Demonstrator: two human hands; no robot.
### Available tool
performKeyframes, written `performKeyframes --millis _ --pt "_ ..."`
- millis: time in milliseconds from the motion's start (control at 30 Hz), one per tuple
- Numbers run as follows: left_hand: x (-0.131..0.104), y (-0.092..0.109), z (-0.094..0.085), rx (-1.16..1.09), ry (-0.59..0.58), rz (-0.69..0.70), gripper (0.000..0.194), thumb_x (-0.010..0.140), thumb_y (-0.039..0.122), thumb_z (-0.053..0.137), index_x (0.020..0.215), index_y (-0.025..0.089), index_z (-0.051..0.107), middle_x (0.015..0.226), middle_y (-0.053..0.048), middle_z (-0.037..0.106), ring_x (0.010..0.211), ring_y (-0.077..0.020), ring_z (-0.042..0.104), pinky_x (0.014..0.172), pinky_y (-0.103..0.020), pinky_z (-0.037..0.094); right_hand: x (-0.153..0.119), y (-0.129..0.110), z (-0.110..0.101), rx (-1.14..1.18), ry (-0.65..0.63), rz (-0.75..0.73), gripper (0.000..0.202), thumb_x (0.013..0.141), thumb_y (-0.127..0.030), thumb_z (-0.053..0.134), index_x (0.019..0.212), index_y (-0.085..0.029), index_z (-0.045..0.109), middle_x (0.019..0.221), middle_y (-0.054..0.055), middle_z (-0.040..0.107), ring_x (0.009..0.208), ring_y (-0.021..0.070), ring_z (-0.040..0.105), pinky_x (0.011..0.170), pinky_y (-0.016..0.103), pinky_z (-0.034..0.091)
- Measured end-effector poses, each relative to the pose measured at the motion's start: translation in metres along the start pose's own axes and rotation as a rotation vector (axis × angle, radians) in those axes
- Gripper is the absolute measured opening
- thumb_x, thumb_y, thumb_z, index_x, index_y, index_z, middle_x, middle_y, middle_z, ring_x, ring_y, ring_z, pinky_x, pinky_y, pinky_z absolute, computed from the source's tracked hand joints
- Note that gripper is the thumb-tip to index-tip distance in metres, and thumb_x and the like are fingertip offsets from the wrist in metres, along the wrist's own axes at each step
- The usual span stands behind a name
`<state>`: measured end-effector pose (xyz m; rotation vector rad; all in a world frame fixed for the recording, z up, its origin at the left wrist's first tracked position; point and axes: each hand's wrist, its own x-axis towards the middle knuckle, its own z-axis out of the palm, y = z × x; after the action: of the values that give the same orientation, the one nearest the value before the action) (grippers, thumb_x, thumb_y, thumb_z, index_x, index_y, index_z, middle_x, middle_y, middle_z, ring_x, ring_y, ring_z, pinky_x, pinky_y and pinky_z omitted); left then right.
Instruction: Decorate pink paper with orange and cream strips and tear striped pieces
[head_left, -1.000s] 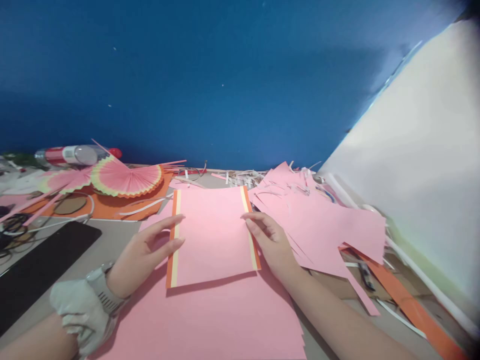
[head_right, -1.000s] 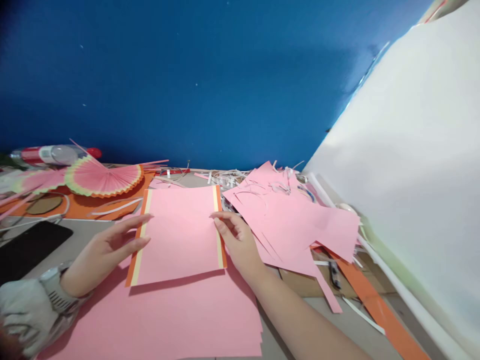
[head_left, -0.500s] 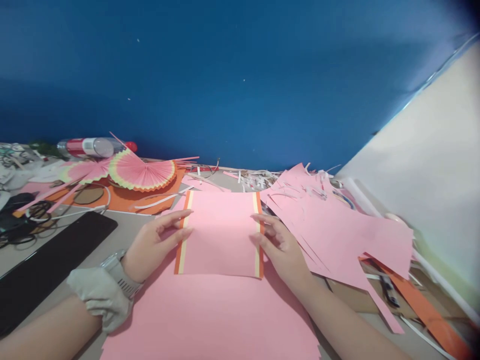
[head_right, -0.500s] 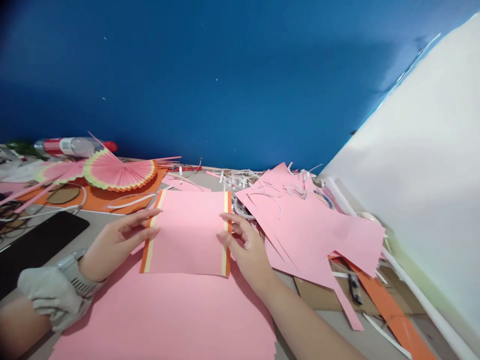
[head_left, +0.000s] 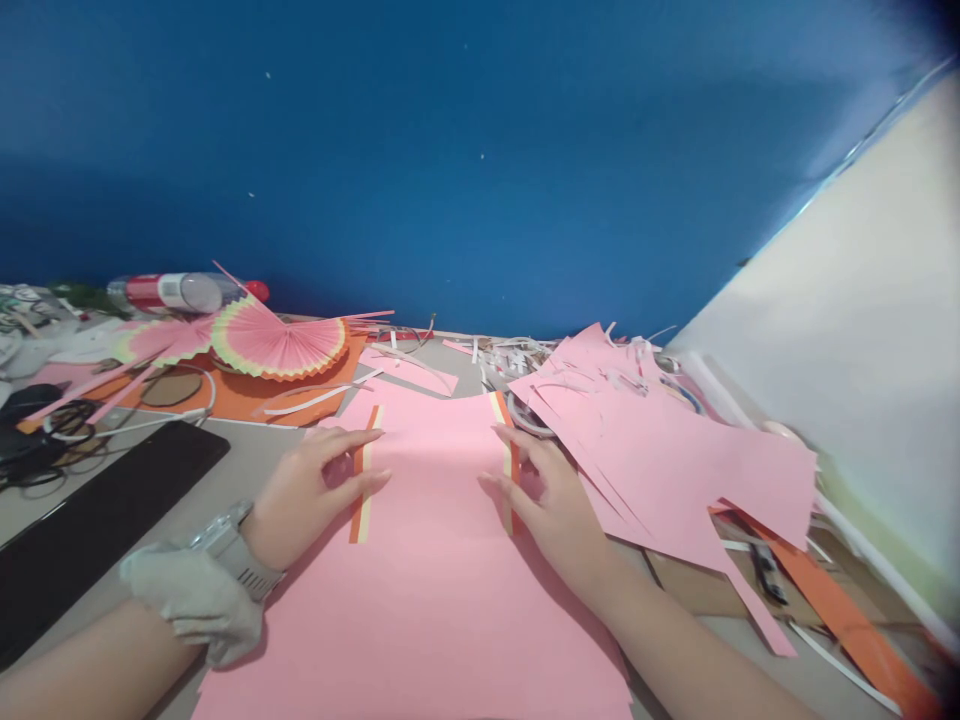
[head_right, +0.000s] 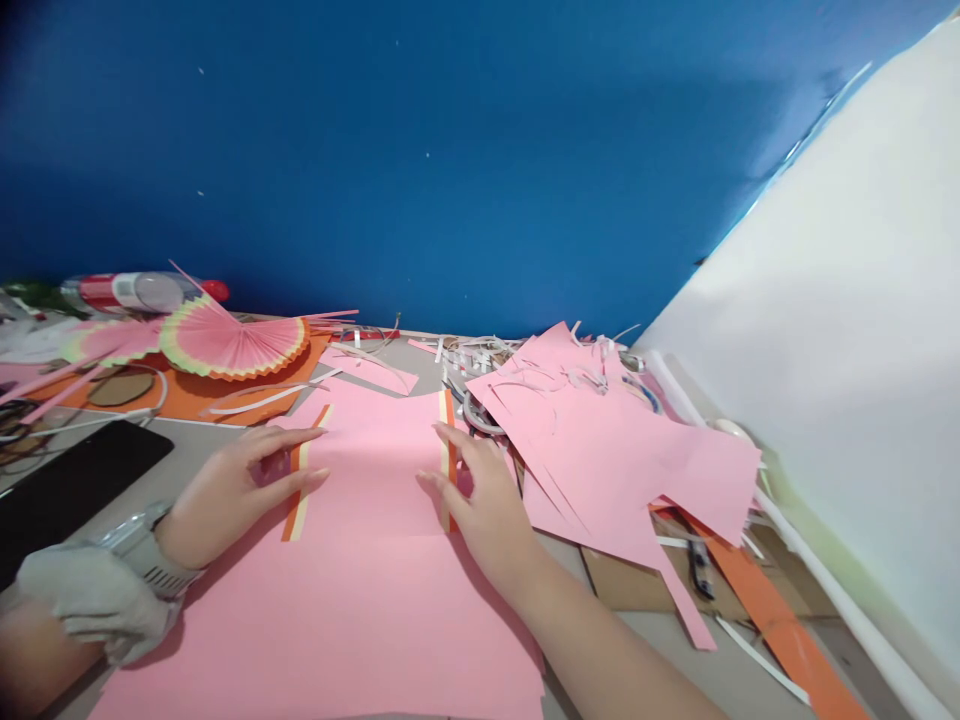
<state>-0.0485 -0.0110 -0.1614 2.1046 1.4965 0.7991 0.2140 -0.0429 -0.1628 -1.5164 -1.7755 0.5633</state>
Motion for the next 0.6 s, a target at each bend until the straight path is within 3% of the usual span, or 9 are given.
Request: performKeyframes --millis 267,367,433,533,600 --pt "0.0001 -0.0006 -0.0016 -0.023 0.108 0.098 0.021 0.072 0.041 0.064 0.080 0.023 0.066 0.083 -0.002 0.053 0.084 -0.0205 0.049 0.079 -0.036 0.036 -0.0018 0.0039 -0.0008 -0.029 0.068 -0.107 0.023 0.082 -0.035 0.057 0.104 -0.030 0.057 0.097 0.001 0.054 0.095 0.0185 0.047 0.084 0.034 0.038" --pt "-0.0007 0.0010 -0.0034 -0.074 0.154 0.126 0.017 0.072 0.038 0.064 0.073 0.021 0.065 0.092 -0.004 0.051 0.093 -0.0225 0.047 0.089 -0.040 0.031 -0.0021 0.0057 -0.0004 -0.030 0.114 -0.154 0.018 0.082 -0.033 0.057 0.100 -0.029 0.059 0.097 0.003 0.048 0.098 0.0191 0.045 0.087 0.035 0.037" --pt "-0.0025 0.0016 -0.0038 -0.151 0.119 0.136 0.016 0.076 0.036 0.059 0.075 0.020 0.061 0.099 -0.004 0.053 0.098 -0.0215 0.048 0.092 -0.038 0.032 -0.0022 0.0046 -0.0012 -0.037 0.113 -0.147 0.016 0.081 -0.032 0.058 0.097 -0.029 0.060 0.098 0.003 0.044 0.101 0.0196 0.043 0.089 0.035 0.035" --pt "-0.0069 0.0015 -0.0030 -0.273 0.054 0.088 0.014 0.084 0.034 0.050 0.083 0.020 0.053 0.086 0.000 0.055 0.082 -0.0150 0.053 0.078 -0.028 0.042 -0.0026 0.0001 -0.0031 0.011 0.053 -0.174 0.012 0.082 -0.031 0.056 0.093 -0.026 0.058 0.101 0.004 0.044 0.103 0.0196 0.043 0.091 0.035 0.034" --pt "-0.0096 0.0017 -0.0022 -0.333 0.041 0.027 0.013 0.086 0.033 0.046 0.083 0.021 0.048 0.073 0.003 0.049 0.065 -0.0108 0.049 0.063 -0.023 0.042 -0.0038 -0.0029 -0.0036 0.066 -0.020 -0.171 0.009 0.084 -0.030 0.053 0.090 -0.024 0.055 0.097 0.003 0.050 0.097 0.0184 0.048 0.087 0.033 0.036"
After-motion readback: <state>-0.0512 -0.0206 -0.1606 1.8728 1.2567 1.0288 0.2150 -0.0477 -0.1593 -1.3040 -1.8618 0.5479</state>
